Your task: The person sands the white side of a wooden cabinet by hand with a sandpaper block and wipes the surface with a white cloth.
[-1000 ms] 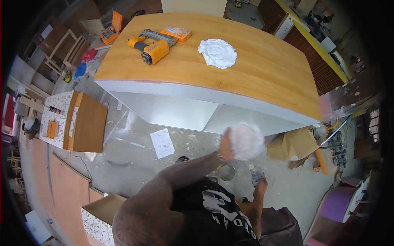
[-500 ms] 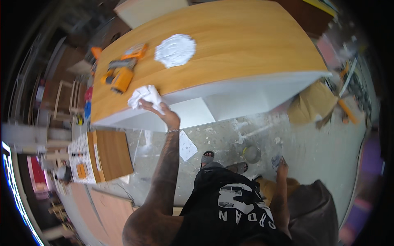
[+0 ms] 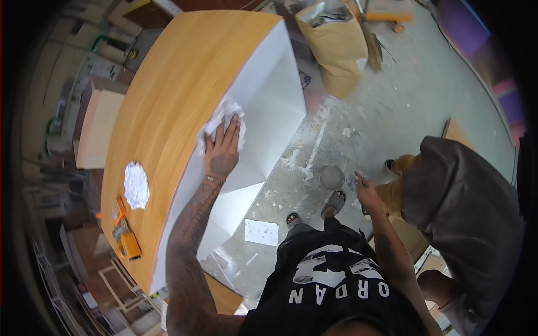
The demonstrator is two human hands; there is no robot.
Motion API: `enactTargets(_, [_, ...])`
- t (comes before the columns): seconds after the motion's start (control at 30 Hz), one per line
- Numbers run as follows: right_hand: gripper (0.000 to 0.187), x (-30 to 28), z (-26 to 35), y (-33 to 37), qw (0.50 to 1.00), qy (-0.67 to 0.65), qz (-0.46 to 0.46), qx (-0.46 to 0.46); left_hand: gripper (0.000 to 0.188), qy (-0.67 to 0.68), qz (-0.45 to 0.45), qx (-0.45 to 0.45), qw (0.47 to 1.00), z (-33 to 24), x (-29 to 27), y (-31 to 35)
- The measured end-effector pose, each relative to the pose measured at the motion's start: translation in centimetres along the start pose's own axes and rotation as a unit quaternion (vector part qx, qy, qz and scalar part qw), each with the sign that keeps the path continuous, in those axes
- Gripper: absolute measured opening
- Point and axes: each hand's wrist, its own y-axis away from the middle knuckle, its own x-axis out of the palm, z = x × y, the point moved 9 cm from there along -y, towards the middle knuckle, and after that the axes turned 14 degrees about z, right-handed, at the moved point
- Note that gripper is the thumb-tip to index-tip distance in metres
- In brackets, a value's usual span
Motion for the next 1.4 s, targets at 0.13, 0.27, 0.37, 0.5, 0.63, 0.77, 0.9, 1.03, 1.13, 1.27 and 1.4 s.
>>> enactTargets(0.13, [0.046, 0.2, -7.1, -0.8, 0.999, -0.026, -0.018, -0.015, 0.048, -0.096, -0.008, 0.156, 0.983, -4.0, -2.4, -12.0])
enactTargets(0.27, [0.046, 0.4, -6.9, 1.4, 0.999, -0.025, -0.020, 0.040, 0.048, -0.166, 0.005, 0.186, 0.968, -5.8, -3.3, -23.5])
enactTargets(0.37, [0.045, 0.1, -7.1, 2.6, 0.998, -0.020, -0.052, 0.013, 0.046, -0.219, 0.067, 0.165, 0.959, -7.0, -4.7, -30.5])
enactTargets(0.5, [0.044, -0.6, -7.4, 4.5, 0.995, -0.055, -0.077, 0.033, 0.045, -0.241, 0.171, 0.153, 0.943, -7.6, -6.0, -31.9])
enactTargets(0.63, [0.043, -0.1, -9.0, 4.6, 0.990, -0.057, -0.127, -0.008, 0.044, -0.283, 0.179, 0.216, 0.917, -6.8, -5.0, -25.9])
enactTargets(0.77, [0.044, 1.2, -6.9, 5.5, 0.989, -0.080, -0.119, -0.017, 0.042, -0.258, 0.219, 0.271, 0.901, -4.2, -1.6, -14.0])
enactTargets(0.9, [0.044, 3.5, -6.7, 5.1, 0.992, -0.085, -0.094, 0.008, 0.047, -0.194, 0.223, 0.271, 0.916, -1.6, 1.1, -0.6])
enactTargets(1.03, [0.044, 6.5, -6.7, 4.2, 0.995, -0.065, -0.076, -0.014, 0.053, -0.181, 0.247, 0.208, 0.929, 2.2, 4.0, 14.5])
enactTargets(1.13, [0.045, 8.5, -6.6, 3.6, 0.994, -0.073, -0.056, -0.064, 0.060, -0.109, 0.273, 0.143, 0.945, 5.9, 5.5, 26.7])
enactTargets(1.27, [0.044, 10.4, -7.4, 2.9, 0.994, -0.089, -0.027, -0.050, 0.064, -0.063, 0.292, 0.025, 0.954, 10.4, 6.1, 41.5])
enactTargets(1.4, [0.043, 11.5, -9.0, 1.5, 0.992, -0.114, -0.027, -0.048, 0.061, -0.099, 0.266, -0.062, 0.957, 14.2, 7.2, 46.8])
